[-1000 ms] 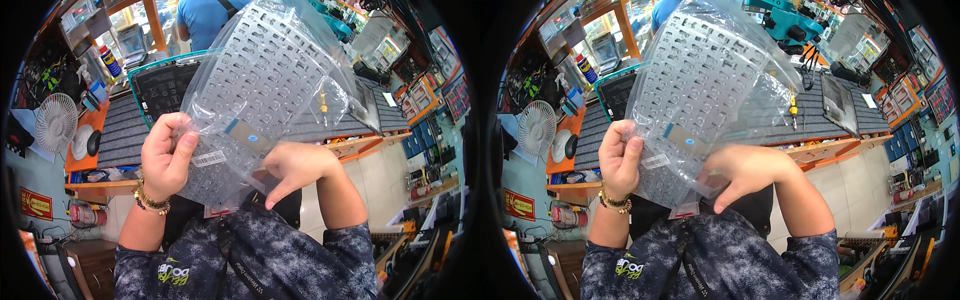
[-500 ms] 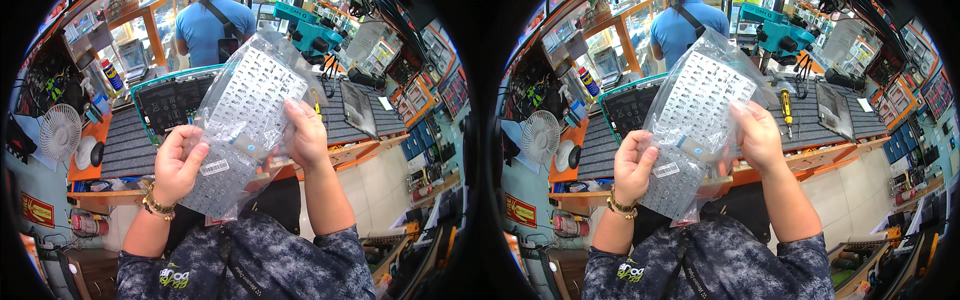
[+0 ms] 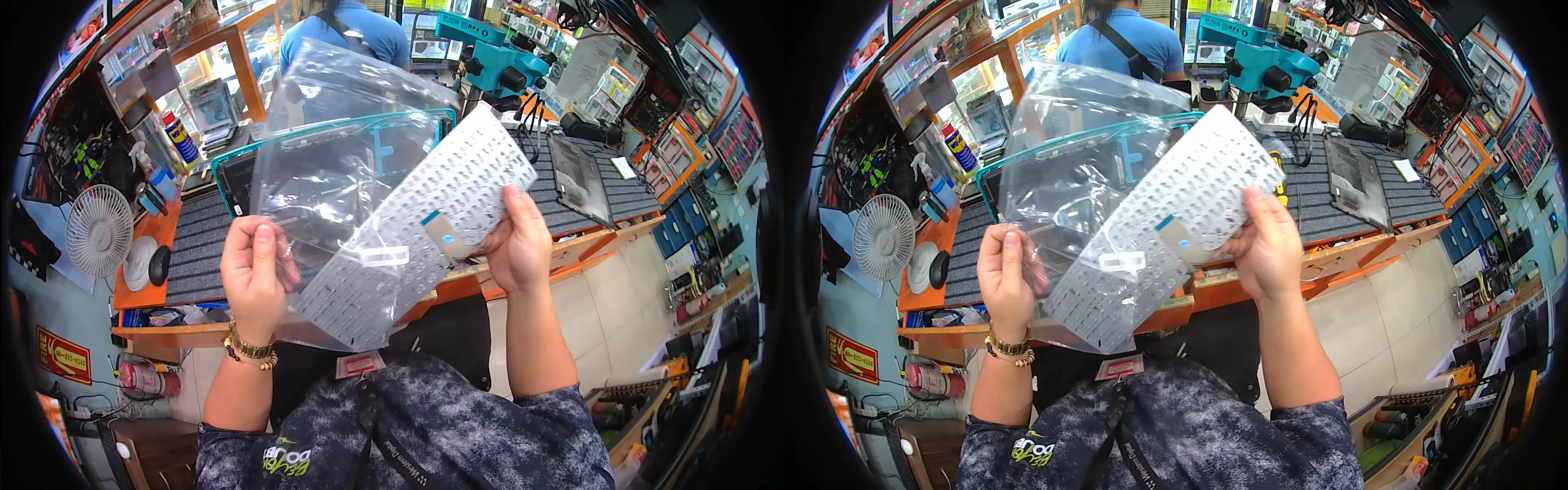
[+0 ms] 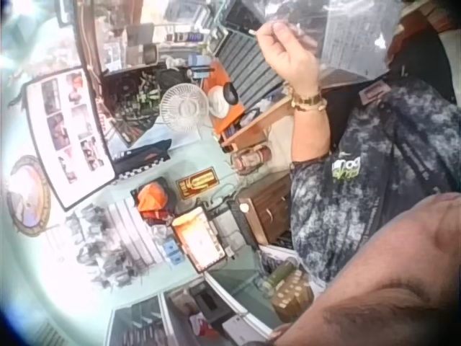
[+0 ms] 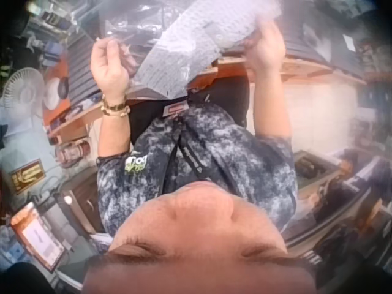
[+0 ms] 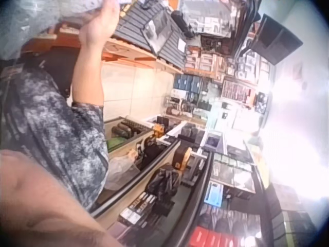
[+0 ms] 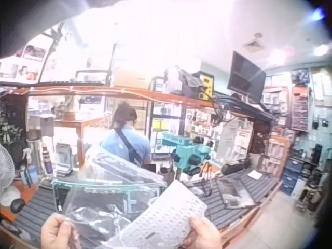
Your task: The person unboxes a replacement keyboard and then handles the internal components of an open laptop, touching the motherboard area.
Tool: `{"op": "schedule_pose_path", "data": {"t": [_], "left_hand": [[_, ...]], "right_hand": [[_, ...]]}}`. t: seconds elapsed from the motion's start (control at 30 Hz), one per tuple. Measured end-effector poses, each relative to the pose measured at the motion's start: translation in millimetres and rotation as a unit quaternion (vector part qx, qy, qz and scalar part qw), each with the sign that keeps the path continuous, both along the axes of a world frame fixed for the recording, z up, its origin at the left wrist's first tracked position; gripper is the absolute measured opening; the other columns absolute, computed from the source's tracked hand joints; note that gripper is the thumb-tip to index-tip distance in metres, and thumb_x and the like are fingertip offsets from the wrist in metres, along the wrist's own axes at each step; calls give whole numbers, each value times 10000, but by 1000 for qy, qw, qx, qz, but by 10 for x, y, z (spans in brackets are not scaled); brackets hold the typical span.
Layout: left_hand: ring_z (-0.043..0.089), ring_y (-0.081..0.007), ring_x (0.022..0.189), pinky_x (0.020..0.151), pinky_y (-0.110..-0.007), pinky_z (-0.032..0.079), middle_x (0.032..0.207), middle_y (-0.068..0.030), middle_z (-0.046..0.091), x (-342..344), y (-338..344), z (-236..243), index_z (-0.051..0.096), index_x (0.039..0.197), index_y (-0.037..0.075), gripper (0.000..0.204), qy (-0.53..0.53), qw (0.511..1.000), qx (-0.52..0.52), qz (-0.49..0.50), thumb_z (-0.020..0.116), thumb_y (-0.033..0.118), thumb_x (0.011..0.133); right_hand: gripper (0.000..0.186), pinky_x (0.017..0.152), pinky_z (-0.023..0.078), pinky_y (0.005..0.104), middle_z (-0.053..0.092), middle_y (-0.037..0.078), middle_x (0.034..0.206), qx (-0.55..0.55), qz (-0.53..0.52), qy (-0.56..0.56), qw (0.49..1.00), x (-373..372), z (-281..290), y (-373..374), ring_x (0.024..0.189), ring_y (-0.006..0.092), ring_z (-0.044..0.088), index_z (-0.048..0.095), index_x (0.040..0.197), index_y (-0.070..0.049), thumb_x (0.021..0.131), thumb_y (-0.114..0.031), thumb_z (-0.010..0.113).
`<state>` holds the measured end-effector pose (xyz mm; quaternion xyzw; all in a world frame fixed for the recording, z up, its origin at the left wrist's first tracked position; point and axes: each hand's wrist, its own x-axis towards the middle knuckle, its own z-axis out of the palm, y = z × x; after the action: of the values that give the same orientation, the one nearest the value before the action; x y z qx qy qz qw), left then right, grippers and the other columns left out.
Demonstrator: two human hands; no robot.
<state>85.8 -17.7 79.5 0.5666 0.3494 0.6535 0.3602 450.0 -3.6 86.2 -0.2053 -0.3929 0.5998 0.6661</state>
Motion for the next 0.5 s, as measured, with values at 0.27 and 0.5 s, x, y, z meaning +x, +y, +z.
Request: {"op": "schedule_pose_path", "data": {"t": [0.27, 0.5], "left_hand": [[465, -21, 514, 456, -202, 355, 944, -70, 729, -58, 76, 33, 626, 1231, 86, 197, -24, 998, 49, -23, 517, 246, 1267], [547, -31, 670, 605, -216, 441, 1251, -179, 812, 448, -55, 365, 592, 1494, -20, 458, 106, 967, 84, -215, 577, 352, 1228]], "right_hand": [[452, 1245, 523, 526, 741, 144, 1529, 26, -295, 70, 953, 1188, 101, -212, 1389, 326, 710, 645, 1546, -23, 1242, -329, 508], [434, 1135, 591, 493, 775, 157, 1401, 62, -340, 21, 938, 1173, 489, -475, 1282, 294, 747, 700, 1476, -32, 1249, -347, 506]]}}
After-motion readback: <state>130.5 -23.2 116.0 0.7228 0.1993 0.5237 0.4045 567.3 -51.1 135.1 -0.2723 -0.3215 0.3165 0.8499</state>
